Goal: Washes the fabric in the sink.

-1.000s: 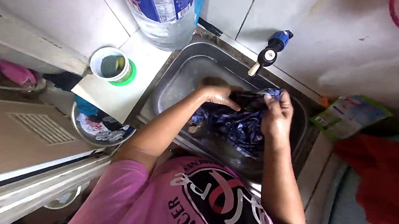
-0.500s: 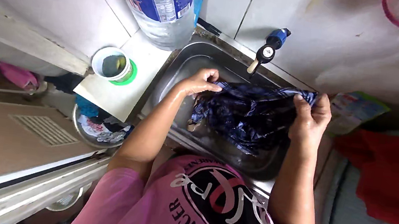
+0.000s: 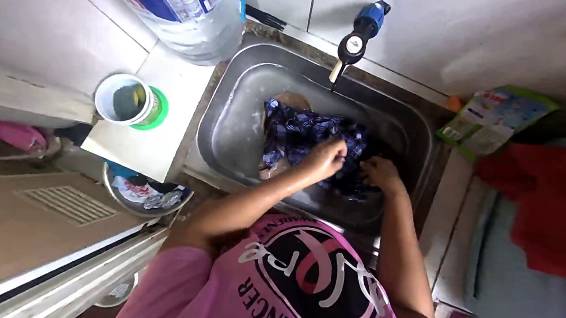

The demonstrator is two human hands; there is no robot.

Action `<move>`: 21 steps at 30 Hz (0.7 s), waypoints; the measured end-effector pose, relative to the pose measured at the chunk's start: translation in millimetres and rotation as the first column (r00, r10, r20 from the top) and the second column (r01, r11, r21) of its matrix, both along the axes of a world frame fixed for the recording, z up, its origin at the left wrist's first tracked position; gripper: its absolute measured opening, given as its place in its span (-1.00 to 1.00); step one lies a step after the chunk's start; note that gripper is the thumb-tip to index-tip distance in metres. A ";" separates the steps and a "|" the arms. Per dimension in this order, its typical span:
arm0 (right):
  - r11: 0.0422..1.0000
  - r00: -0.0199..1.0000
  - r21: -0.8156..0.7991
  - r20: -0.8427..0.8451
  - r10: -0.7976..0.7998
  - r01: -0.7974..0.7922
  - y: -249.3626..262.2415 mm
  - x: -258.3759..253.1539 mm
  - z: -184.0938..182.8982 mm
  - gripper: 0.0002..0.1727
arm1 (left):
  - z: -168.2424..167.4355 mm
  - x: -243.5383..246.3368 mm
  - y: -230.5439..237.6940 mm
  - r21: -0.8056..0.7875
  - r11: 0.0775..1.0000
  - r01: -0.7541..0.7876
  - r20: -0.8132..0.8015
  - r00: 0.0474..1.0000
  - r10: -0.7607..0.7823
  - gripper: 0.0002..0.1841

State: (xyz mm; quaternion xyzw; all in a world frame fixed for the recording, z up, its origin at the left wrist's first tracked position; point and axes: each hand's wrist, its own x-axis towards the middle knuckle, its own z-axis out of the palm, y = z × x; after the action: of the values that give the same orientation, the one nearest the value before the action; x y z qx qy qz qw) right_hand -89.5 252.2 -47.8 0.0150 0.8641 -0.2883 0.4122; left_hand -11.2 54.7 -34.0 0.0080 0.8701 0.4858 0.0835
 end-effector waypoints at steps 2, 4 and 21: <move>0.982 0.997 -0.172 0.033 -0.066 0.071 -1.3 13.5 -3.4 -0.58 | -11.4 -5.6 23.1 -0.022 0.996 0.085 0.157 0.984 -0.081 -0.55; 0.933 0.992 -0.337 0.064 -0.111 0.126 -4.1 24.2 -4.2 -0.64 | -21.0 -11.7 32.0 -0.091 0.990 0.112 0.250 0.964 -0.086 -0.41; 0.555 0.880 -0.723 0.155 -0.449 0.411 -89.9 28.0 -0.8 -0.98 | -10.5 0.4 -50.3 0.569 0.604 -0.558 0.522 0.813 0.259 -0.63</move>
State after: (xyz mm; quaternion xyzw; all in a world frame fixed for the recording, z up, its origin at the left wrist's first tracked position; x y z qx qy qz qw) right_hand -61.5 162.3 -48.5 0.0508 0.6514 -0.7038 0.2787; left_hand -10.8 4.5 -44.5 -0.2608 0.5617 0.7747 0.1280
